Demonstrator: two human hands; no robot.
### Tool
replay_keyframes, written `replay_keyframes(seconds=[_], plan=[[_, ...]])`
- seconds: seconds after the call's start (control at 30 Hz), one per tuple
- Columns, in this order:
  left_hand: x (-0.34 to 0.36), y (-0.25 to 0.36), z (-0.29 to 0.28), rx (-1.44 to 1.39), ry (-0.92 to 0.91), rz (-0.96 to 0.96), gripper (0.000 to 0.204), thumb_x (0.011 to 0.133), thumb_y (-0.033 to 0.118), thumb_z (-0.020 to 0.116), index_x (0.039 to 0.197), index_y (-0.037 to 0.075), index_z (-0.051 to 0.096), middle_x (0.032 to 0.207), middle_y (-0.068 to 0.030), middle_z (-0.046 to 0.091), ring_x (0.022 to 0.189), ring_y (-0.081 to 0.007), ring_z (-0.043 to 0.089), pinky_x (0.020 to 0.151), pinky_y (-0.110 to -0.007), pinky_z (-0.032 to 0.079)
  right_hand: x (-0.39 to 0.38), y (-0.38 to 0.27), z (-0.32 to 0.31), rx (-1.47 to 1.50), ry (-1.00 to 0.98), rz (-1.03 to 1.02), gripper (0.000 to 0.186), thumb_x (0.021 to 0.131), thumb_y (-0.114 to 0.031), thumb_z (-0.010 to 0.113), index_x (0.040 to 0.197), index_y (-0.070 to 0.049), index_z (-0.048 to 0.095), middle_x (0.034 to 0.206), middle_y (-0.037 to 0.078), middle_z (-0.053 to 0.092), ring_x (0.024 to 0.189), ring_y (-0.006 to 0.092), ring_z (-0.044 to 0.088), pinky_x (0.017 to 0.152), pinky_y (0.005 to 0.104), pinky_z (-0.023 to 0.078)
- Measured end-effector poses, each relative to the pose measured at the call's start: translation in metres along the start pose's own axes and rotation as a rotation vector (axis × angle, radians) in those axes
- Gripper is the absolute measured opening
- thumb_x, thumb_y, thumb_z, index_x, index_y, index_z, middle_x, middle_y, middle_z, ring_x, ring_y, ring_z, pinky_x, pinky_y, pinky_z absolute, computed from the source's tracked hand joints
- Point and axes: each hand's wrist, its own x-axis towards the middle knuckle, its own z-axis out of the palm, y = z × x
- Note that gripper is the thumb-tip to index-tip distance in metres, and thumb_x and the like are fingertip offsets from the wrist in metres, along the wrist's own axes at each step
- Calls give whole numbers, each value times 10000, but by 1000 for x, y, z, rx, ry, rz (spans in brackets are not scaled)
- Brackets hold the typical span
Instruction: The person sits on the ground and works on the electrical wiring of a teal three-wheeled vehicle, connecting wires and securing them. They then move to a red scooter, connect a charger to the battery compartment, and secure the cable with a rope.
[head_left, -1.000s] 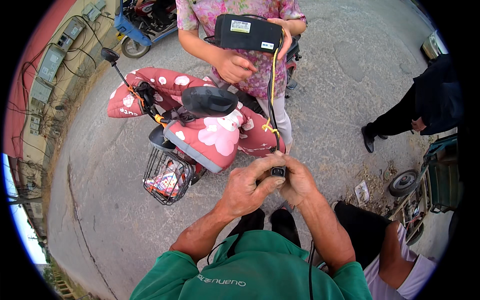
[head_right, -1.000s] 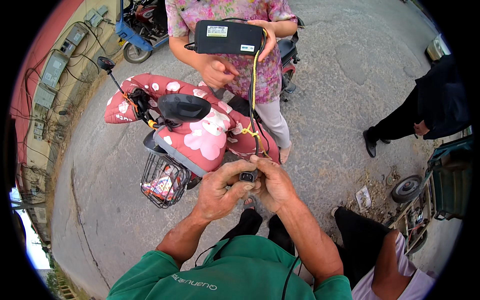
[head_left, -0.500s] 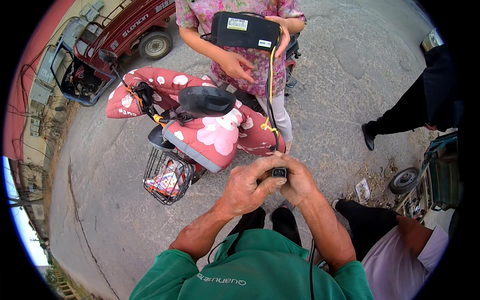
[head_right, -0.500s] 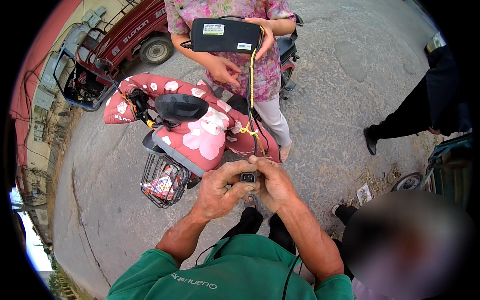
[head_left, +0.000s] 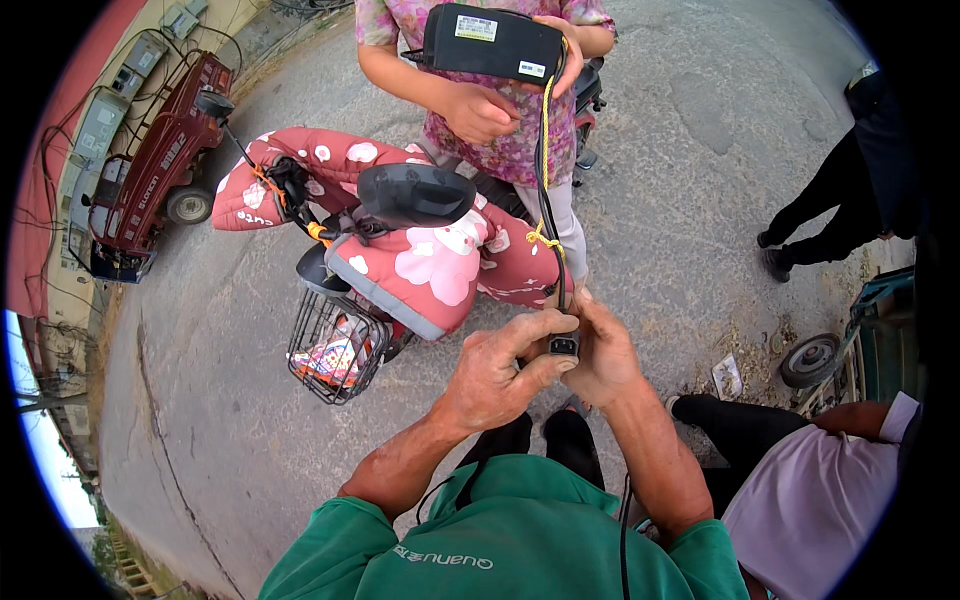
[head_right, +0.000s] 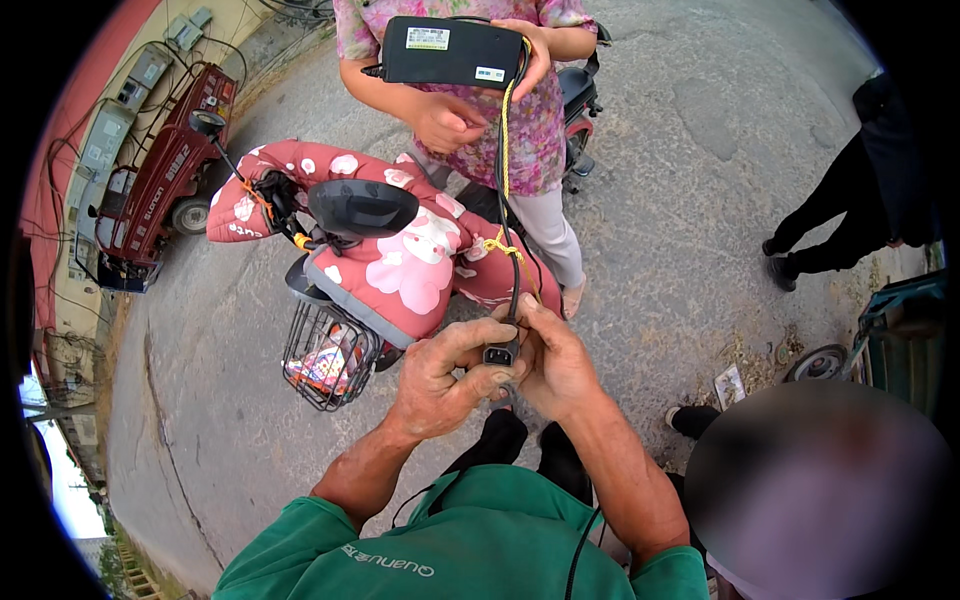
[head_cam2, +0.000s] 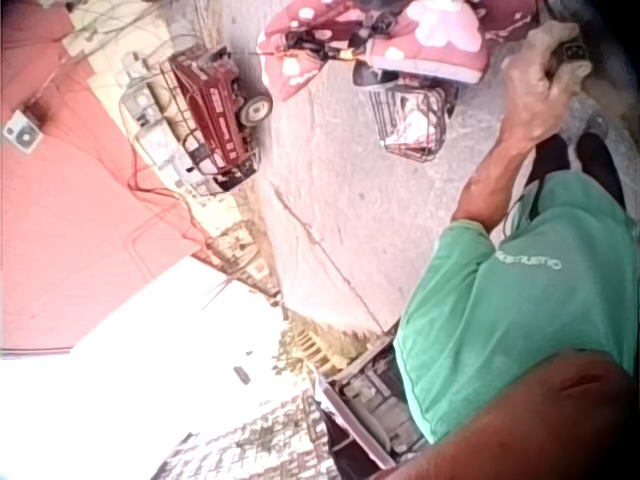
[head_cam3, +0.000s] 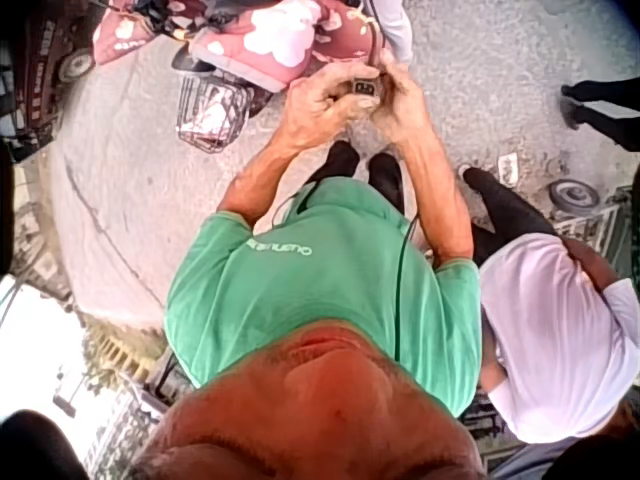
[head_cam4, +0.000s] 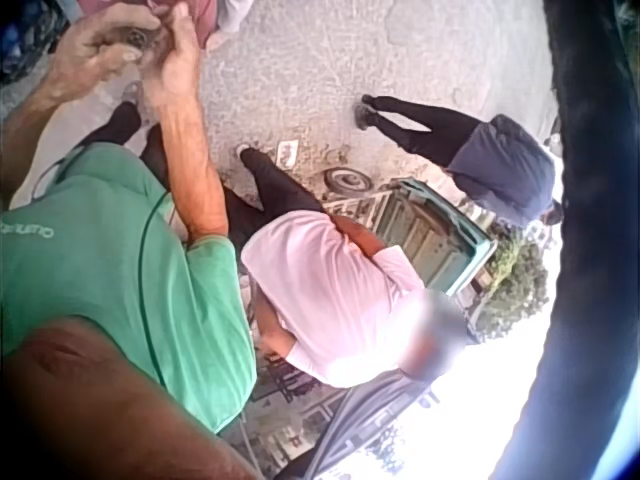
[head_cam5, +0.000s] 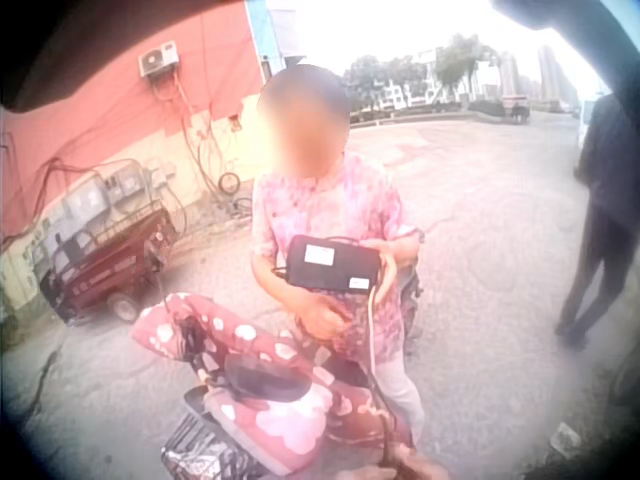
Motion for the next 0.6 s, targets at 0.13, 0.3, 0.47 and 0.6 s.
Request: replay_keyframes(seconds=[0.13,0.3,0.47,0.6], plan=[[3,18,-2,44,22,78,406,852,84,768,1233,51,632,799,-101,662,667,-128,638,621,-301,510,-3,1,-20,62,-329,41,326,1053,-353,475,1148,-76,616,821,16,645,621,89,551,563,261,452],[9,32,-5,160,181,354,366,801,-39,763,1143,0,638,872,-95,690,705,-107,636,630,-265,509,7,-2,-30,346,-650,103,387,1040,-403,482,1198,-71,603,918,46,656,705,114,604,589,253,461],[15,43,-10,336,161,560,330,747,-52,785,1050,13,670,842,-112,674,652,-165,626,585,-293,495,3,-7,-24,231,-460,51,376,1050,-387,467,1206,-75,606,863,39,658,631,82,555,549,244,432],[17,45,-10,456,172,533,337,733,-45,786,1043,29,677,784,-91,665,627,-193,615,561,-308,481,3,-6,-19,142,-337,31,350,1054,-368,461,1200,-81,598,865,35,658,612,71,535,536,226,427]])
